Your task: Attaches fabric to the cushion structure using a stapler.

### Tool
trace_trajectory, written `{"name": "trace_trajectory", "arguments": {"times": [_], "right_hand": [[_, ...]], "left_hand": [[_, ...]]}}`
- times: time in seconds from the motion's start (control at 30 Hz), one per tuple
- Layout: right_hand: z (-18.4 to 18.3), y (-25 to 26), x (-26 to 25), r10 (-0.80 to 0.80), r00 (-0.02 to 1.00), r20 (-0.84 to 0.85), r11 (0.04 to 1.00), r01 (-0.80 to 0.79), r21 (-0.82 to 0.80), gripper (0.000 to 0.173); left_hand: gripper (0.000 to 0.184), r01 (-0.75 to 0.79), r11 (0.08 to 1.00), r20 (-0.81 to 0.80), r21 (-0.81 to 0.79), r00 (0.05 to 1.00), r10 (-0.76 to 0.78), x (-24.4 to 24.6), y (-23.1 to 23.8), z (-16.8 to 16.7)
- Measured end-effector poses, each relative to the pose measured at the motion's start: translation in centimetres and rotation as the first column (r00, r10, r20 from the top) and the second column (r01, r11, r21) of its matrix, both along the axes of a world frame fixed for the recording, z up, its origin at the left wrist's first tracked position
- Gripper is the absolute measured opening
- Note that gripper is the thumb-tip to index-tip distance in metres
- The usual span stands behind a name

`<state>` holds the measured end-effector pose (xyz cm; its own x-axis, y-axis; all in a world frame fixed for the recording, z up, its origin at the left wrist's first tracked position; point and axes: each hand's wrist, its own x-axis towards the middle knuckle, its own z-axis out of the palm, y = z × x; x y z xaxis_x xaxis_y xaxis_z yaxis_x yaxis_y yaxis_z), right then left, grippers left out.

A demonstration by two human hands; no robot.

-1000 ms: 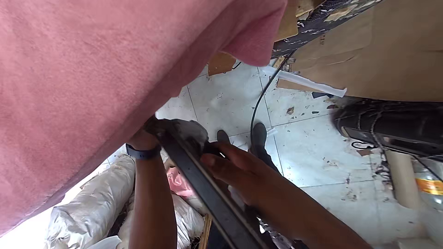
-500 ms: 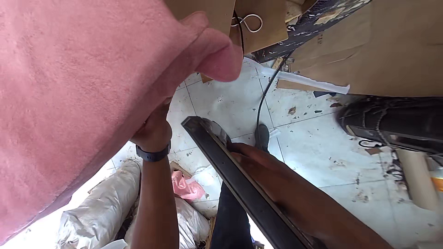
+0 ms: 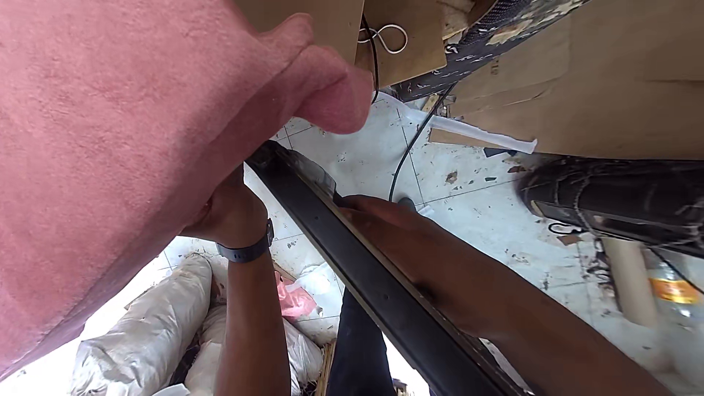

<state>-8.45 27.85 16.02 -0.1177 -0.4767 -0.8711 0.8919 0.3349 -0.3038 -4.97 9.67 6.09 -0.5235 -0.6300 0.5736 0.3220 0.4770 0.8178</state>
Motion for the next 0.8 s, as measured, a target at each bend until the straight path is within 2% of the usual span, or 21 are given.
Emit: {"name": "trace_trajectory", "arguments": {"times": [0.07,0.17,0.23,0.33,0.4,0.47,0.63,0.73,0.8], "right_hand": [[-2.3,0.9,1.5,0.054,0.997,-0.059,0.998,-0.055,-0.004,0.027],[-3.9,1.7,2.5,0.027,0.995,-0.097,0.999,-0.031,-0.043,0.033],[-2.7,1.1,1.8,0.076,0.995,-0.07,0.997,-0.074,0.027,0.025],[-2.5,0.8,1.8,0.109,0.993,-0.053,0.992,-0.106,0.065,0.022],[-3.7,1.1,2.8,0.098,0.991,-0.091,0.995,-0.097,0.009,0.032],[-5.8,1.4,4.4,0.079,0.984,-0.159,0.994,-0.091,-0.068,0.053],[-6.4,0.5,5.6,0.077,0.976,-0.205,0.992,-0.095,-0.083,0.056],[-6.0,-0.1,5.6,0.11,0.968,-0.224,0.992,-0.119,-0.03,0.058],[-5.9,-0.3,5.6,0.108,0.968,-0.228,0.993,-0.114,-0.015,0.055]], "left_hand": [[0.016,0.035,0.998,-0.083,0.052,0.996,-0.03,0.6,-1.0,-2.0],[0.02,0.134,0.985,-0.155,0.105,0.981,-0.117,1.3,-2.0,-4.0],[0.02,0.153,0.975,-0.166,0.16,0.978,-0.126,0.9,-1.8,-3.6],[0.016,0.245,0.944,-0.151,0.223,0.965,-0.215,1.0,-2.3,-3.6],[0.018,0.294,0.923,-0.127,0.25,0.955,-0.27,1.2,-2.8,-3.5],[0.022,0.328,0.904,-0.101,0.273,0.945,-0.312,1.3,-3.2,-3.2],[0.024,0.475,0.775,-0.051,0.418,0.863,-0.502,2.0,-4.8,-3.1],[0.037,0.389,0.842,0.047,0.375,0.899,-0.436,1.2,-3.2,-0.8],[0.041,0.379,0.836,0.054,0.397,0.9,-0.433,0.8,-2.6,0.1]]}}
